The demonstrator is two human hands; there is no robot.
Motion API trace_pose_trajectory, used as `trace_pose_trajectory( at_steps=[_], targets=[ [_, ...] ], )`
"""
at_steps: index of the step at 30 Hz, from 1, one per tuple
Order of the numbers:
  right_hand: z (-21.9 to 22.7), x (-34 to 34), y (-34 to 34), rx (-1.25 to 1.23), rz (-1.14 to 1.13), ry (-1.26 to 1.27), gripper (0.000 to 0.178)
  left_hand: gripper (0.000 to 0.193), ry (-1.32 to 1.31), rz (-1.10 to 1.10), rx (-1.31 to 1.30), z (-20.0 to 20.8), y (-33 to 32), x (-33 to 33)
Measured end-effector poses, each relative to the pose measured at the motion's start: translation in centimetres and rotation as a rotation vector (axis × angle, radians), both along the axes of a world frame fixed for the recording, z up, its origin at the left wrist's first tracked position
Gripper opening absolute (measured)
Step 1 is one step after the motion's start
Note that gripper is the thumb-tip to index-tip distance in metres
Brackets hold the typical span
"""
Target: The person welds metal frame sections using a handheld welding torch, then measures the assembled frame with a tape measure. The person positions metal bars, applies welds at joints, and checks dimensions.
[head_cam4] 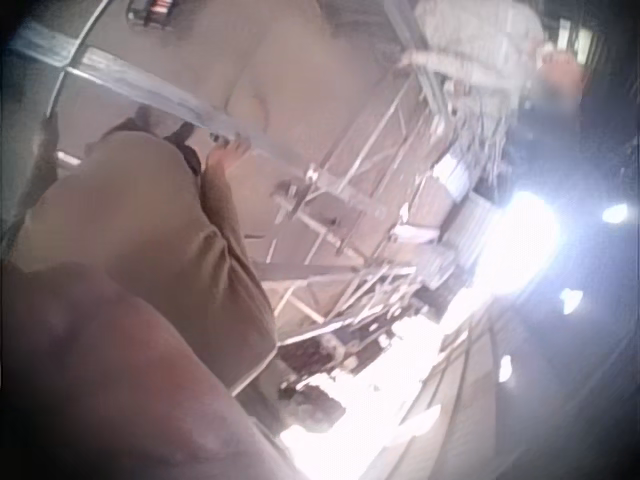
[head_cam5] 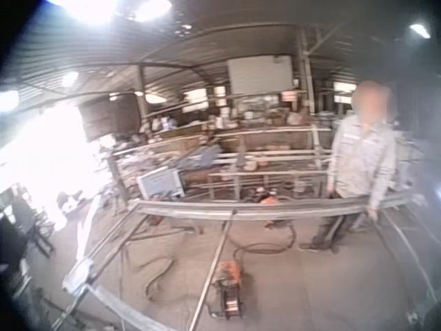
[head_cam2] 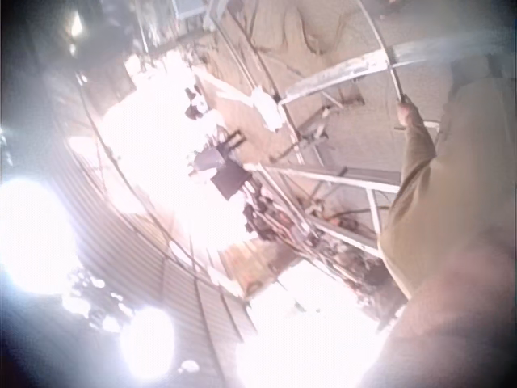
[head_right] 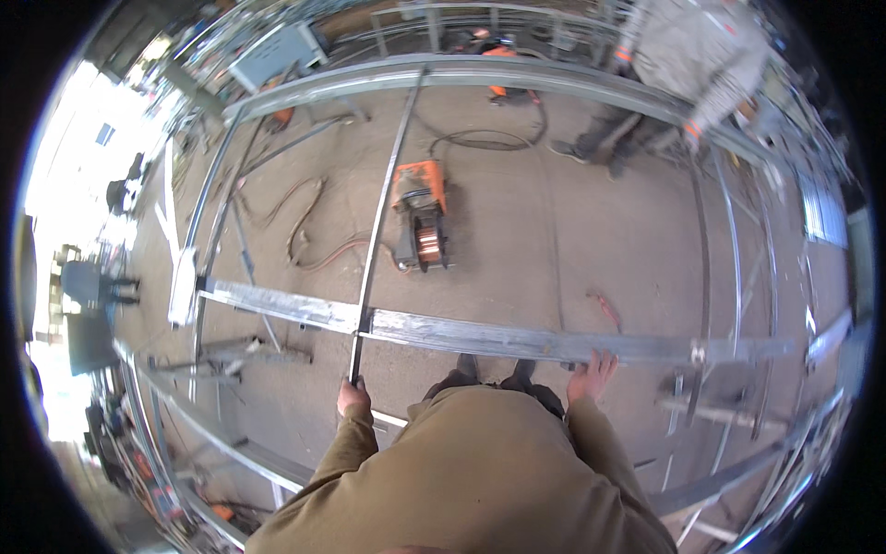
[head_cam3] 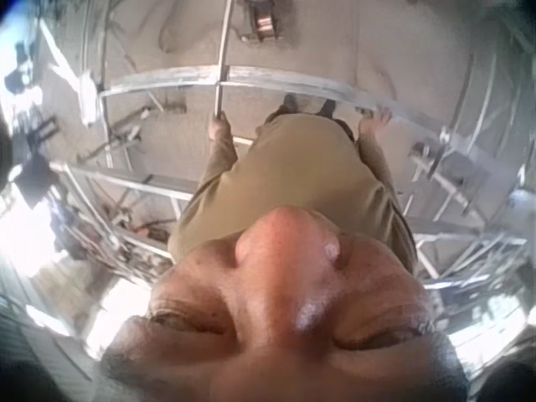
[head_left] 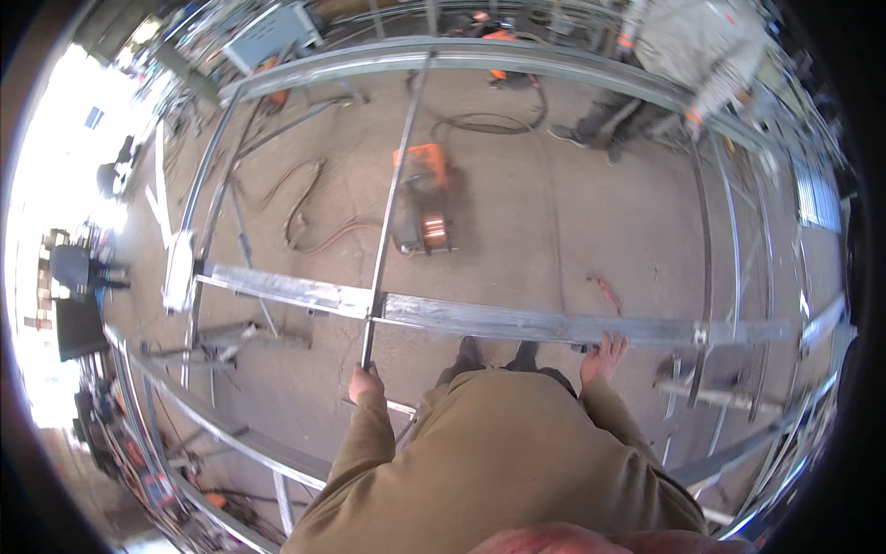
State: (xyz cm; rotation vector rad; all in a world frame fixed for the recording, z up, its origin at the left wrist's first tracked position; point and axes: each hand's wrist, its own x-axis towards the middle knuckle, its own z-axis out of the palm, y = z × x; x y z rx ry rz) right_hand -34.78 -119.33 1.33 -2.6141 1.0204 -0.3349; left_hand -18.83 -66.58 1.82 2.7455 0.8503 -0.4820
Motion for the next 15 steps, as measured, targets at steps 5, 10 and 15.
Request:
trace_pose_trajectory(
  at_steps=[5, 10, 15],
  targets=[
    [-0.07, 0.04, 0.08, -0.004, 0.0, 0.01, 0.056, 0.039, 0.017, 0.036, -0.014, 0.51, -0.22, 0.18],
    [-0.25, -0.11, 0.03, -0.008, -0.025, 0.05, 0.055, 0.04, 0.025, 0.038, -0.026, 0.89, -0.31, 0.21],
    [-0.42, -0.16, 0.04, -0.049, -0.014, 0.045, 0.054, 0.04, 0.024, 0.014, -0.015, 0.79, -0.21, 0.17]
  ],
)
